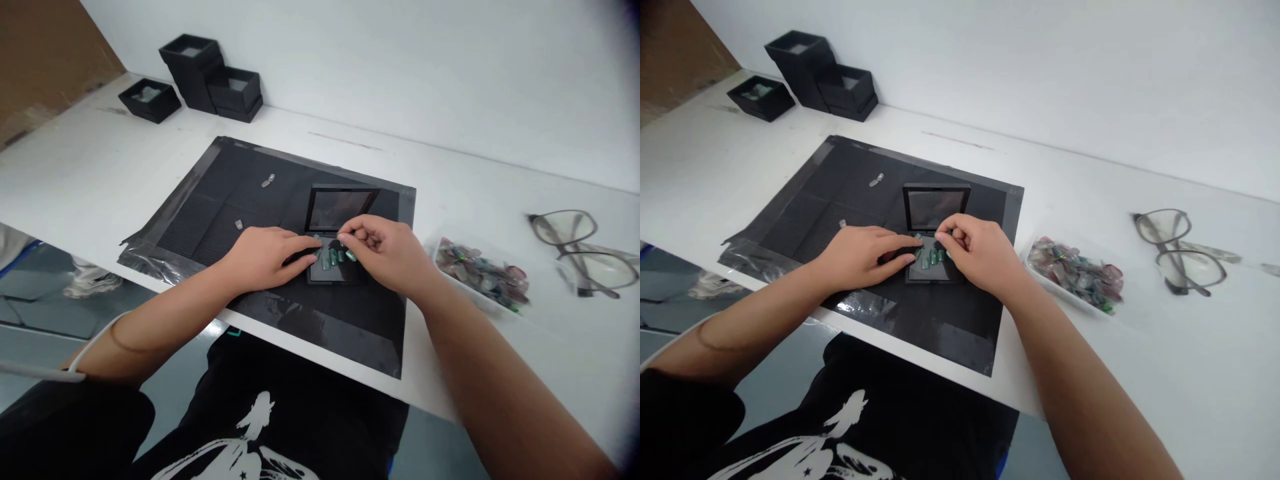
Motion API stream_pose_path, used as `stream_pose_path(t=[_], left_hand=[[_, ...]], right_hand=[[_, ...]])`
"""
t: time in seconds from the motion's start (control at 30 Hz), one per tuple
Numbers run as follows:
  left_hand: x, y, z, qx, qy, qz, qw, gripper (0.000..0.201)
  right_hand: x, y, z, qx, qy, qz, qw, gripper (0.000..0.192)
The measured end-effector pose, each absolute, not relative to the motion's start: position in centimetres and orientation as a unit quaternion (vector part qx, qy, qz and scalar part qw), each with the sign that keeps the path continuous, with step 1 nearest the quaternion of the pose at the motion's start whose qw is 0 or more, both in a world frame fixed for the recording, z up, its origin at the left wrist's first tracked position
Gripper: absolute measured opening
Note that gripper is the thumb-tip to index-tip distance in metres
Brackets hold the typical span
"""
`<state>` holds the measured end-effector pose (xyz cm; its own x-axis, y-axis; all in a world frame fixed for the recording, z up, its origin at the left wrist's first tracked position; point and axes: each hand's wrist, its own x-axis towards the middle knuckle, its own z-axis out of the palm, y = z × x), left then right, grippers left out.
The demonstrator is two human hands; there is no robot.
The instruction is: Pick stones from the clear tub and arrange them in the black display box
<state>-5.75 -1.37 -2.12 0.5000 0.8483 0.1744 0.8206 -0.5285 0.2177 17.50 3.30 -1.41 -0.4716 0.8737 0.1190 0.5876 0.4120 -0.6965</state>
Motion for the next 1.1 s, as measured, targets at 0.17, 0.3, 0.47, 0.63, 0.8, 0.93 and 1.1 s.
stream_pose_path(t=[0.17, 0.3, 0.47, 0.63, 0.8, 0.93, 1.1], left_hand=[[-5.7, -1.4, -1.9, 0.853, 0.496, 0.152, 0.059, 0.040], [-5.5, -1.3, -2.0, 0.855, 0.497, 0.141, 0.054, 0.042], [-5.1, -0.9, -2.4, 0.856, 0.500, 0.128, 0.039, 0.040], [-4.5, -0.8, -2.6, 0.842, 0.515, 0.156, 0.037, 0.035], [-4.3, -0.8, -2.6, 0.836, 0.512, 0.190, 0.058, 0.032], [-4.3, -0.8, -2.6, 0.830, 0.517, 0.199, 0.065, 0.030], [-4.5, -0.8, -2.7, 0.820, 0.509, 0.258, 0.054, 0.026]], right_hand=[[18.1, 2.7, -0.7, -0.430, -0.710, 0.428, 0.358, 0.021], [18.4, 2.2, -0.1, -0.407, -0.611, 0.556, 0.390, 0.030], [18.5, 1.9, 0.0, -0.391, -0.564, 0.613, 0.392, 0.032], [18.6, 2.2, -0.9, -0.430, -0.592, 0.576, 0.364, 0.031], [18.8, 2.4, -2.4, -0.483, -0.725, 0.345, 0.348, 0.023], [18.5, 1.9, -2.4, -0.490, -0.774, 0.261, 0.305, 0.020], [18.3, 1.6, -2.0, -0.487, -0.782, 0.270, 0.282, 0.019]])
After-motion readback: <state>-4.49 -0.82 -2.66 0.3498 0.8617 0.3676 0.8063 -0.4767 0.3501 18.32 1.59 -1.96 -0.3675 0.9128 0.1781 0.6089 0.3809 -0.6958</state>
